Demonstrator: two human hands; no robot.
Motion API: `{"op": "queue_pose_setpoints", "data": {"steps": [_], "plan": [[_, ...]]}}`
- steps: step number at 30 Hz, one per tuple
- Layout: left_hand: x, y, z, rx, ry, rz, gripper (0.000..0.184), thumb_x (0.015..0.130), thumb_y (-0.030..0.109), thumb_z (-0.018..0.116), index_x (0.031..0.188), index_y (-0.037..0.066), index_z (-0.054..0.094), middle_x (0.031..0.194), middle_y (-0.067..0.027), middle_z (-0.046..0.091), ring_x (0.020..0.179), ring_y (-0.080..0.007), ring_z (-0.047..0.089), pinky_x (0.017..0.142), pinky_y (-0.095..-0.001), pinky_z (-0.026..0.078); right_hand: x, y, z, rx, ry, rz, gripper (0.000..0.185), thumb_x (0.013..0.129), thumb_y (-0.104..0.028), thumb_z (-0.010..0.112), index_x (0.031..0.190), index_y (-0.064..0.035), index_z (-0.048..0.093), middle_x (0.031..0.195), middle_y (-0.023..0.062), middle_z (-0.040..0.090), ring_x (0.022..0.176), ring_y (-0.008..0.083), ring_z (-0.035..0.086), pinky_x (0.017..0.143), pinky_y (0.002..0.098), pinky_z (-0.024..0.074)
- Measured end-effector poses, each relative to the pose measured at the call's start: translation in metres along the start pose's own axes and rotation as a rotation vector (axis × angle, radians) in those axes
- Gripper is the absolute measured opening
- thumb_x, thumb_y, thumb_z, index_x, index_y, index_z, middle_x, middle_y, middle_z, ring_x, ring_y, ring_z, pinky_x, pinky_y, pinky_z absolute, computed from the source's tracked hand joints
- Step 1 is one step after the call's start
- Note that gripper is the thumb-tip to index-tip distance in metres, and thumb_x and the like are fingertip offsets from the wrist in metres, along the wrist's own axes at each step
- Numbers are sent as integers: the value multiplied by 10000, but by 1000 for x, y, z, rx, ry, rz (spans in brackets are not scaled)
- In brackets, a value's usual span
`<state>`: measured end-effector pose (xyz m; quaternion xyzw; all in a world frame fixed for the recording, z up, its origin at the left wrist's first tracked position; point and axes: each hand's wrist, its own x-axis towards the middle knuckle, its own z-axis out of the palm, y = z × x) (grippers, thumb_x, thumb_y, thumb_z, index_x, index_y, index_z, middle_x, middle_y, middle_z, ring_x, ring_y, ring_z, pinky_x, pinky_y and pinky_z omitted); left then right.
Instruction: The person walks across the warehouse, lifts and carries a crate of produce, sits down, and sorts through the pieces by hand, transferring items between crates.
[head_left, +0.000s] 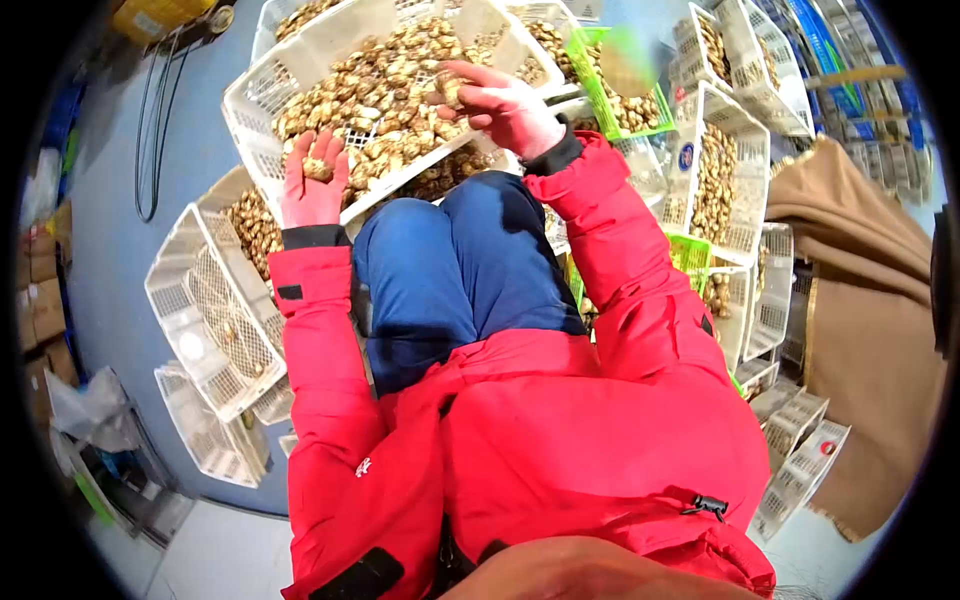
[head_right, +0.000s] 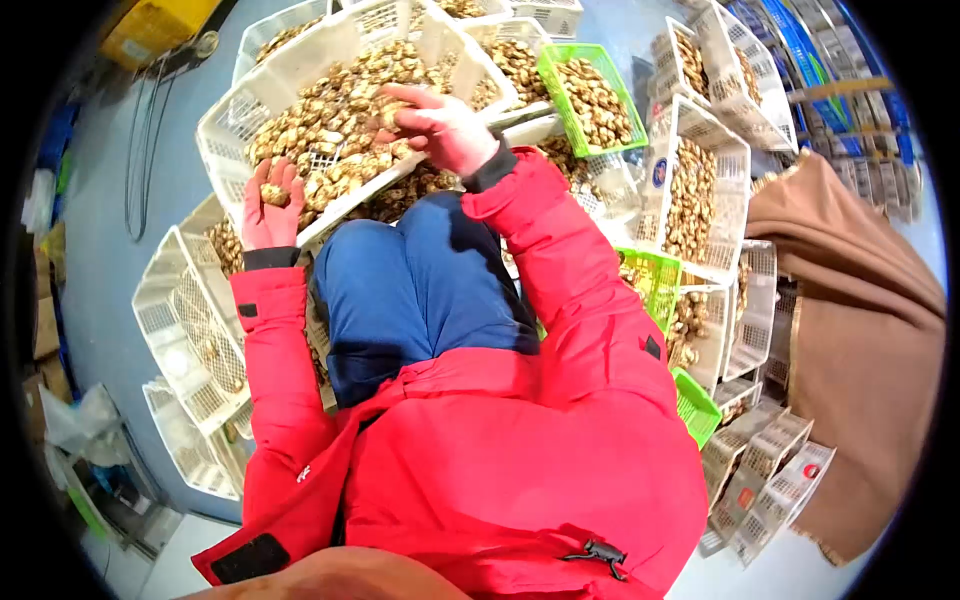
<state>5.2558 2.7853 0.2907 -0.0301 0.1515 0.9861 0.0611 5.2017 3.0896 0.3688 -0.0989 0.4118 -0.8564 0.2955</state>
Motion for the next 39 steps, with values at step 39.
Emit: {"op": "queue_pose_setpoints", "data": {"steps": [39], "plan": [[-91,69,15,474,363,214,361,933,154,481,1252,-15,473,1180,-135,550,980,-207,573,702,-266,457,121,12,26,-1185,-76,123,378,874,-253,595,1209,-80,569,1037,39,646,872,54,574,754,223,459]]}}
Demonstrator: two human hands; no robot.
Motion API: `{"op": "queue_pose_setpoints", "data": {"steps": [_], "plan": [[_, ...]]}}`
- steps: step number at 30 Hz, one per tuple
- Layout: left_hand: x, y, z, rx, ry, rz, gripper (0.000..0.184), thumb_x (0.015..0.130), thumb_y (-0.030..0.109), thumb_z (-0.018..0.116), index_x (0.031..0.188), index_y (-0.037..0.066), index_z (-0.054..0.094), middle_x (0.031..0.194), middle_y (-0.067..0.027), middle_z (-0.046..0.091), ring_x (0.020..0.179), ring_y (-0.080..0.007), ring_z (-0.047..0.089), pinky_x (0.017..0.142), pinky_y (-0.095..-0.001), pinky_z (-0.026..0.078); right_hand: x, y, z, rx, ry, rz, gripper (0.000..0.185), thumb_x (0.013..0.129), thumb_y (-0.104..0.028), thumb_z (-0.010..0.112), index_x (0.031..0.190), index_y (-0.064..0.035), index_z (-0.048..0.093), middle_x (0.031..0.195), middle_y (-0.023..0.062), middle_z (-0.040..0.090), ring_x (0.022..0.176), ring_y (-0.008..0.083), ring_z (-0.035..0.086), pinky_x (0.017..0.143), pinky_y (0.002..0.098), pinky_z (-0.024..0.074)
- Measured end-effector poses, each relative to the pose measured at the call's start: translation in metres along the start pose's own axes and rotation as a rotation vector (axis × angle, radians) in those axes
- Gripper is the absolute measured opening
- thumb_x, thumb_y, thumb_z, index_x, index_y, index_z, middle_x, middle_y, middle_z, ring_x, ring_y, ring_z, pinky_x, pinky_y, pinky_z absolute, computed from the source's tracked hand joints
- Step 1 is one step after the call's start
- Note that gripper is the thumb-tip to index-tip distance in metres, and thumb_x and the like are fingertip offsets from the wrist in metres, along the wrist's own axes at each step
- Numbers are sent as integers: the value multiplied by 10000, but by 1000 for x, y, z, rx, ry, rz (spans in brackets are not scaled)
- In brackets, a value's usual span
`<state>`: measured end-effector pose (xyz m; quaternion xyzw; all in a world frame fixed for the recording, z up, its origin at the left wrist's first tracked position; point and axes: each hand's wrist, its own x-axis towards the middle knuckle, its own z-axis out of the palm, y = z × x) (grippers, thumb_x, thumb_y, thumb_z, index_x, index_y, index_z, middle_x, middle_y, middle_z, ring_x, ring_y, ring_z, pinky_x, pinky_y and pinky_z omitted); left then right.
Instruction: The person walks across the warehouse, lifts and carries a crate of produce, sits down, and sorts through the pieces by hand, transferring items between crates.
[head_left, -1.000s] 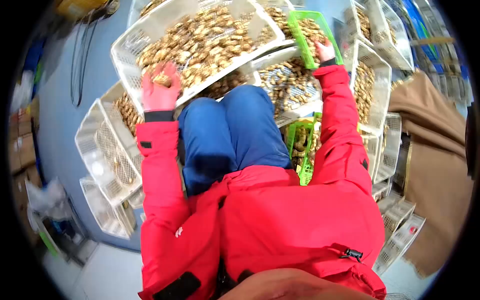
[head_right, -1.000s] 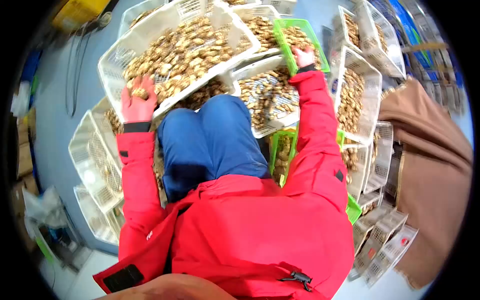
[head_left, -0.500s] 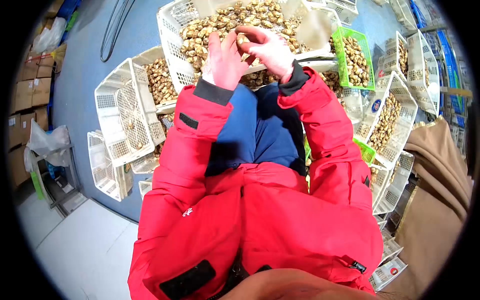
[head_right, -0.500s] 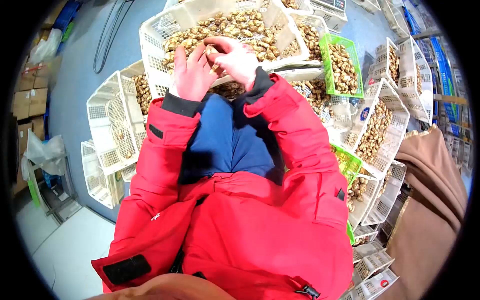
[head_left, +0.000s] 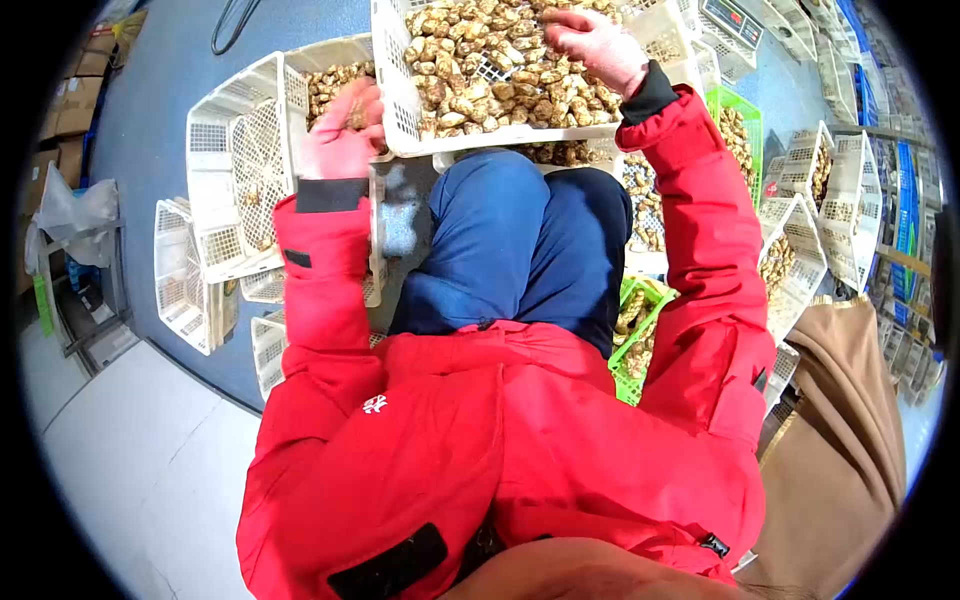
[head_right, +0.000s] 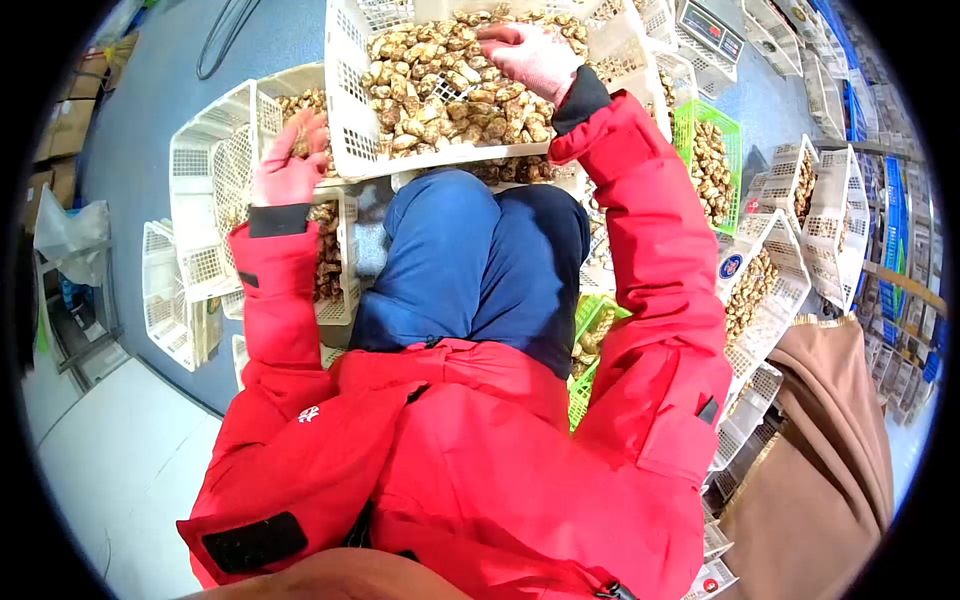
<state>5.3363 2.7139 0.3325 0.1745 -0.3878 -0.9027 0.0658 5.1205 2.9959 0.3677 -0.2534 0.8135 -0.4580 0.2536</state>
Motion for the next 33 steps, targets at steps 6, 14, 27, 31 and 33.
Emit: {"op": "queue_pose_setpoints", "data": {"steps": [6,14,27,31,33], "plan": [[45,4,-116,425,462,3,354,894,160,536,1204,-9,501,1106,-120,596,960,-195,593,777,-294,500,39,27,55,-775,-297,46,479,813,-396,592,1195,-107,579,1053,148,648,979,285,618,867,358,468],[34,28,-7,606,268,232,395,865,164,608,1190,-43,520,1012,-94,600,860,-135,574,786,-259,474,45,56,67,-537,-293,235,544,670,-123,656,1204,-59,572,933,125,669,787,164,640,737,270,507],[13,-52,91,221,-109,-49,405,860,109,534,1251,34,456,1142,-96,544,1041,-201,559,862,-319,464,-56,-72,74,252,131,-137,414,804,-33,600,1212,-17,532,1096,98,621,979,149,597,828,257,479],[13,-35,72,29,-126,-97,542,809,183,604,1278,-17,420,1212,-153,527,1122,-285,529,919,-374,454,-50,-53,54,466,202,-92,337,845,-35,569,1181,-5,566,1049,55,635,930,97,591,822,210,457],[19,-40,55,-55,-255,-53,504,822,171,601,1260,-11,433,1195,-139,535,1088,-258,550,891,-342,472,-51,-48,53,523,186,-57,334,846,-22,546,1179,-8,569,1039,44,637,899,88,591,808,214,459]]}}
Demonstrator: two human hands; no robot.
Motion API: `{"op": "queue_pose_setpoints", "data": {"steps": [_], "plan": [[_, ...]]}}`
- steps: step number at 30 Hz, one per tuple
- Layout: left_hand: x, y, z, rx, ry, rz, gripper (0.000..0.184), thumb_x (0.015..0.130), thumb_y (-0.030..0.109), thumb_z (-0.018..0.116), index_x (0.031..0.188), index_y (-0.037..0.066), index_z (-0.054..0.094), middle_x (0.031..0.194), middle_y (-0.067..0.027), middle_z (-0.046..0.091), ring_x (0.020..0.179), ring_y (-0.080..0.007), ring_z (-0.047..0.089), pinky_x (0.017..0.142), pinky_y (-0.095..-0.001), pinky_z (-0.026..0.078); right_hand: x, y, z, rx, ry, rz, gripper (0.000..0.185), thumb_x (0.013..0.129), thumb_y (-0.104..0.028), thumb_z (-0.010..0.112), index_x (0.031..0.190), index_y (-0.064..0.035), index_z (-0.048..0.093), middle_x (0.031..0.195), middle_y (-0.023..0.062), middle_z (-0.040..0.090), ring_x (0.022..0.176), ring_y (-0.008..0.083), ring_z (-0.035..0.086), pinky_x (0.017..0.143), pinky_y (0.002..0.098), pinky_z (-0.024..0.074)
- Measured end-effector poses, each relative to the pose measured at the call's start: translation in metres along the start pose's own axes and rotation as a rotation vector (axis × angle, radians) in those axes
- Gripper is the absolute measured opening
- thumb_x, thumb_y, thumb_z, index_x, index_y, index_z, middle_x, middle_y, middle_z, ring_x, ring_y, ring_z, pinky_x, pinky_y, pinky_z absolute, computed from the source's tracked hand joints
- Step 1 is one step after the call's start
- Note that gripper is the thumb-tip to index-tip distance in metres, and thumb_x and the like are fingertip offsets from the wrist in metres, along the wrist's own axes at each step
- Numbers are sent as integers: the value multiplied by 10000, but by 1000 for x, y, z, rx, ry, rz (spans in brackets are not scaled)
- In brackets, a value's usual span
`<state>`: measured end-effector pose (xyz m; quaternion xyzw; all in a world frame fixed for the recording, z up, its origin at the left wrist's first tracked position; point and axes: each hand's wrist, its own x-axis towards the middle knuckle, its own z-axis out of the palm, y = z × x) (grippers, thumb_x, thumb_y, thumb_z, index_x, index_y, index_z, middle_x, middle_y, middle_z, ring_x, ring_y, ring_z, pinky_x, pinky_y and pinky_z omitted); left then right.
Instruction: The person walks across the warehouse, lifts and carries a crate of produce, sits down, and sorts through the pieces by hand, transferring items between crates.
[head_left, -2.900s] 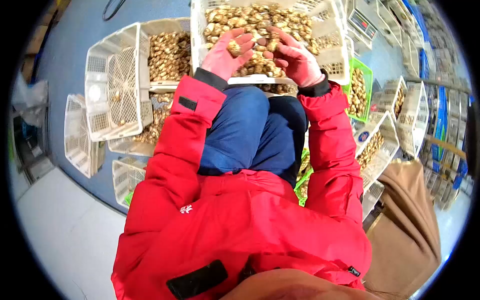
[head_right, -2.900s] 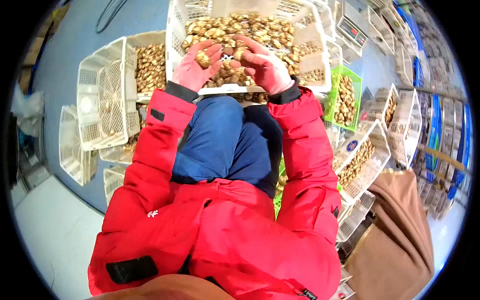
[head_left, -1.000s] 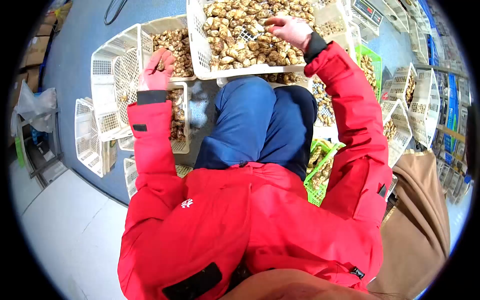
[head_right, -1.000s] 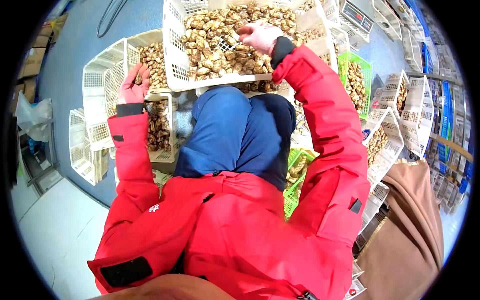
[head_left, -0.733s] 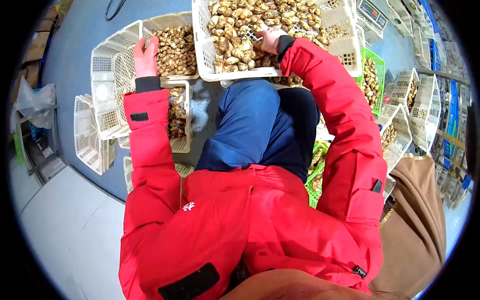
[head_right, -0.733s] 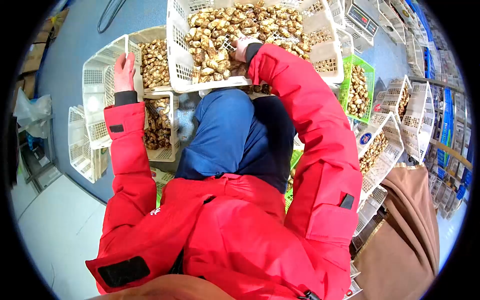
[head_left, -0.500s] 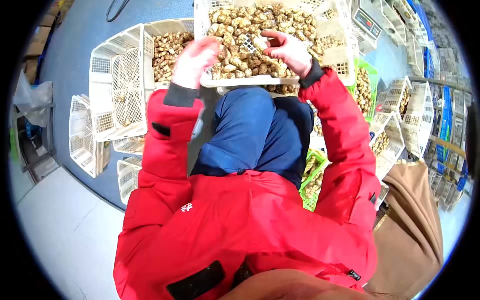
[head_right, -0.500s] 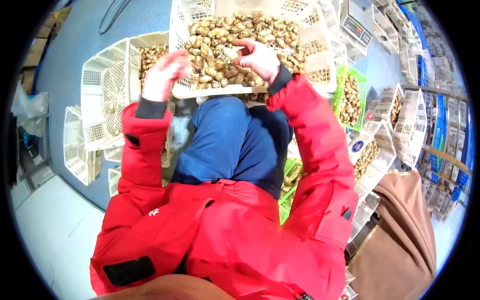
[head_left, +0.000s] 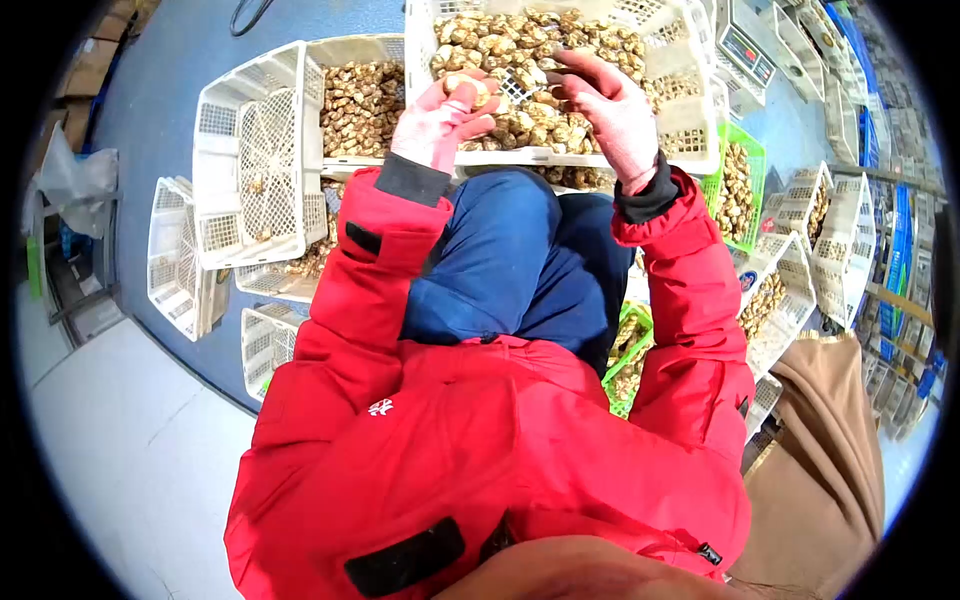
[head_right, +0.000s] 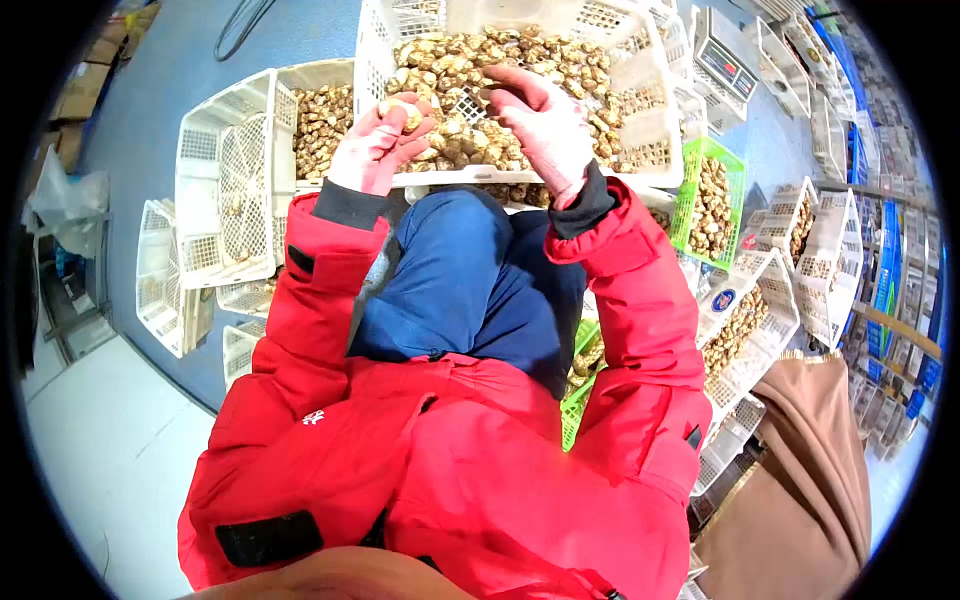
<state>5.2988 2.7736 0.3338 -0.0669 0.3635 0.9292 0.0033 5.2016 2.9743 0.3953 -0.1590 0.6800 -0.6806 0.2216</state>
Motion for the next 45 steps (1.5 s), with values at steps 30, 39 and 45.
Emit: {"op": "queue_pose_setpoints", "data": {"steps": [30,39,45], "plan": [[-7,13,-14,7,220,-100,316,934,220,498,1158,-3,508,1128,-129,571,1024,-212,575,818,-290,510,49,64,-3,105,-320,351,436,815,-72,596,1236,4,508,903,25,619,772,114,602,728,243,499],[11,-11,15,557,174,-13,375,889,107,583,1239,10,488,1006,-80,611,849,-133,593,659,-240,475,-3,23,5,493,-319,368,558,874,-184,587,1329,50,365,1059,90,600,873,160,614,753,263,488],[9,-3,21,503,174,-30,336,889,136,595,1186,0,520,996,-93,625,814,-130,599,654,-239,477,1,20,9,376,-341,281,517,844,-152,604,1283,55,424,1012,72,608,821,128,601,700,238,468]]}}
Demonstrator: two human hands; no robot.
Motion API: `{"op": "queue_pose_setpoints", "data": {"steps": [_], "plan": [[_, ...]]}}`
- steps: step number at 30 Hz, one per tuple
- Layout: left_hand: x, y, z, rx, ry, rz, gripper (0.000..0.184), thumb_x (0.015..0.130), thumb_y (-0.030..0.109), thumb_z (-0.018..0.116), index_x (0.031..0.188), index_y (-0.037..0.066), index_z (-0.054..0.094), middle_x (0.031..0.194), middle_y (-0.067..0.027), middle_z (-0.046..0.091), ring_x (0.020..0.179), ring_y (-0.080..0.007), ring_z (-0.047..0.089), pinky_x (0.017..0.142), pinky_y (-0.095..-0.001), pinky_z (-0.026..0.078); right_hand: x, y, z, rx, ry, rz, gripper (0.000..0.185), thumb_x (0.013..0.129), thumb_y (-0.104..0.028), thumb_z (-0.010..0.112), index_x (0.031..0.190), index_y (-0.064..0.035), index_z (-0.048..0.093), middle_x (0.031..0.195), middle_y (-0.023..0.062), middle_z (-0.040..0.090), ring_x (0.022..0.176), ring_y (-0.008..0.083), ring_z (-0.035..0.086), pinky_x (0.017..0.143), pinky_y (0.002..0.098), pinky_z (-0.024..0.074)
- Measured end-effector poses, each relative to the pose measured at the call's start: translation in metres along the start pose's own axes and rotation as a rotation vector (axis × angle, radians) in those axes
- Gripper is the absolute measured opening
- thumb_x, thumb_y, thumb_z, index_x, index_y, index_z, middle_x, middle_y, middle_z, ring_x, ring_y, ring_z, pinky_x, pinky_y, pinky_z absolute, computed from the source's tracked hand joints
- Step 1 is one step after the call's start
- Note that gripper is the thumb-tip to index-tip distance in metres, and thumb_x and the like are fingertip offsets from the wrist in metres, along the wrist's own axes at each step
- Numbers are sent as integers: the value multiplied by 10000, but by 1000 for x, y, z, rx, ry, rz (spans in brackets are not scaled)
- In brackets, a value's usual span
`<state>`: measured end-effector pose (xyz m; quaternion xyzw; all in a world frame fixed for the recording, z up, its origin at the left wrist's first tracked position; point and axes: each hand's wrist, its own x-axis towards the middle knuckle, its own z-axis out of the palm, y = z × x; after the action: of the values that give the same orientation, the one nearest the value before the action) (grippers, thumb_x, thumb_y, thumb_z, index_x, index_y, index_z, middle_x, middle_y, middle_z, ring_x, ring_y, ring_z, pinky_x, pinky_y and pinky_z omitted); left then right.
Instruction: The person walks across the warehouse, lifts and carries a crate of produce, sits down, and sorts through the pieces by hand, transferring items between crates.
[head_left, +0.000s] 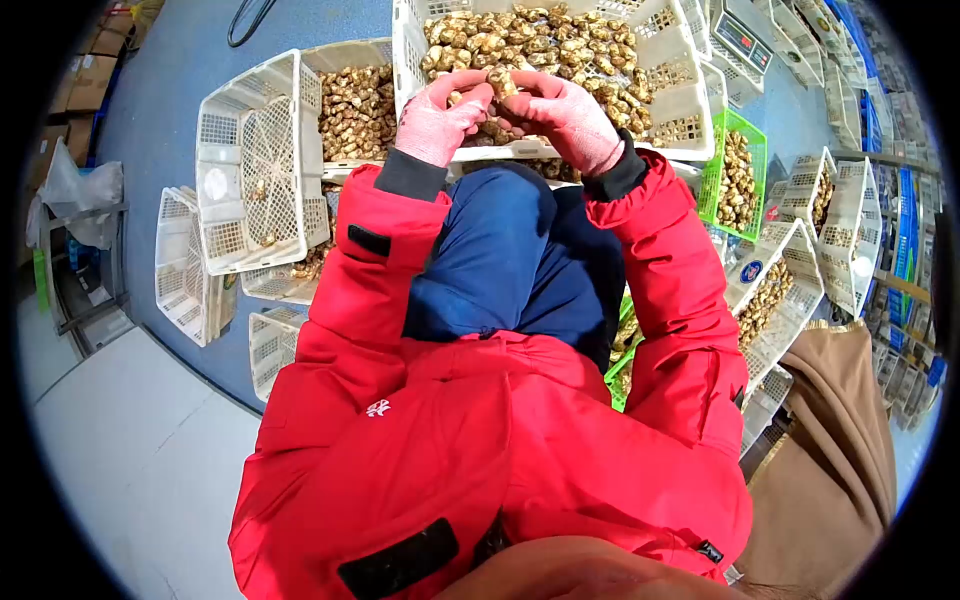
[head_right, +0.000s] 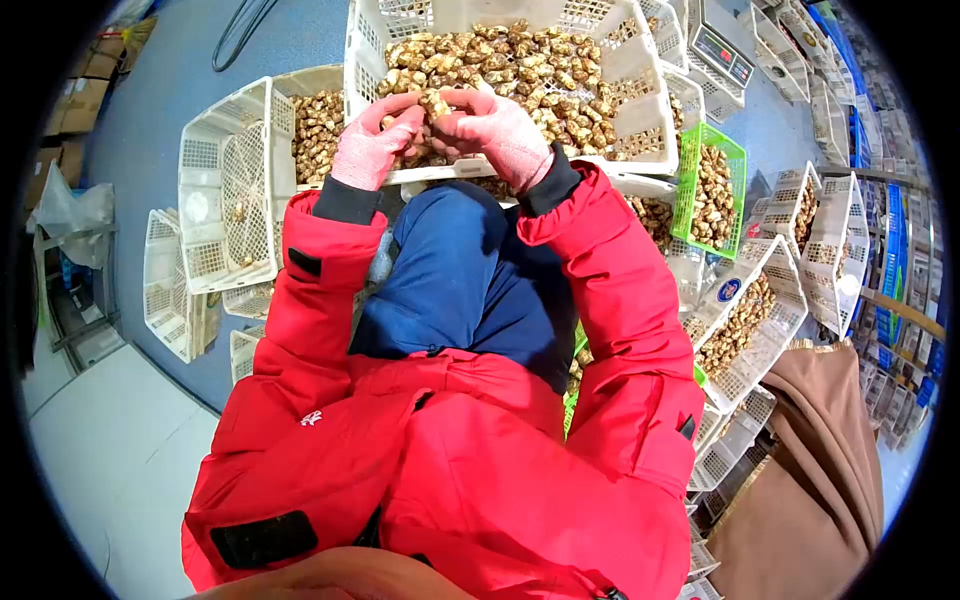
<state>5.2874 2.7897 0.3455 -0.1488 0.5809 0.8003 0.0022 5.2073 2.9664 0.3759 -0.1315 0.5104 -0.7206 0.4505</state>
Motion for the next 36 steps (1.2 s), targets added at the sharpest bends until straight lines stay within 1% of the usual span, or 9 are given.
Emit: {"op": "queue_pose_setpoints", "data": {"steps": [11,13,15,20,23,27,28,34,36], "plan": [[-7,9,-51,-187,236,107,436,923,282,538,1214,-37,481,1063,-142,596,890,-190,601,750,-291,497,-191,-5,-96,-376,805,-74,453,840,-131,618,1247,31,500,1114,117,597,958,146,576,818,255,458],[-3,1,-55,-222,213,114,436,922,280,537,1217,-36,479,1062,-136,598,892,-192,601,751,-299,496,-207,11,-112,-917,924,-45,479,839,-133,630,1257,47,481,1165,136,576,1012,174,571,865,265,452],[0,-7,-57,-265,205,129,432,921,275,536,1220,-32,478,1056,-139,600,885,-197,603,752,-306,496,-197,5,-116,-907,977,-117,465,829,-141,647,1256,-18,509,1155,139,591,1024,182,577,862,268,461],[-9,4,-42,-247,195,158,425,924,275,529,1215,-30,478,1063,-148,597,882,-192,606,753,-301,498,-31,-9,-27,-938,456,-63,440,846,-99,617,1270,-64,506,1141,96,613,1008,127,576,877,237,458],[-15,13,-41,-202,214,154,439,927,289,527,1215,-37,471,1075,-160,590,891,-196,607,753,-303,505,64,30,-5,-1544,86,115,584,772,-371,650,1277,-115,504,1104,156,619,1019,225,605,853,326,476],[-18,21,-46,-162,230,164,441,931,291,523,1214,-42,469,1072,-162,592,889,-197,609,758,-307,505,127,93,-5,-1999,-69,266,414,790,-236,578,1201,-190,572,1079,139,632,1025,260,600,864,363,477],[-17,20,-45,-166,230,167,440,932,290,523,1215,-43,469,1071,-161,592,888,-198,609,760,-307,505,118,79,1,-2005,-18,76,306,789,-225,588,1066,-107,640,1070,114,646,1008,239,615,874,337,479],[-16,12,-60,-298,164,179,437,927,261,534,1202,-69,459,1031,-129,590,887,-185,596,744,-287,493,-5,-30,-30,-573,209,-109,396,835,-10,529,1230,-29,550,1027,51,628,908,112,581,810,225,456],[-14,11,-60,-308,232,167,345,914,213,516,1177,-11,509,1029,-139,616,870,-186,615,726,-279,512,-74,-54,-39,-526,438,-155,405,846,-32,540,1251,-27,530,1042,54,618,888,102,578,782,227,460]]}}
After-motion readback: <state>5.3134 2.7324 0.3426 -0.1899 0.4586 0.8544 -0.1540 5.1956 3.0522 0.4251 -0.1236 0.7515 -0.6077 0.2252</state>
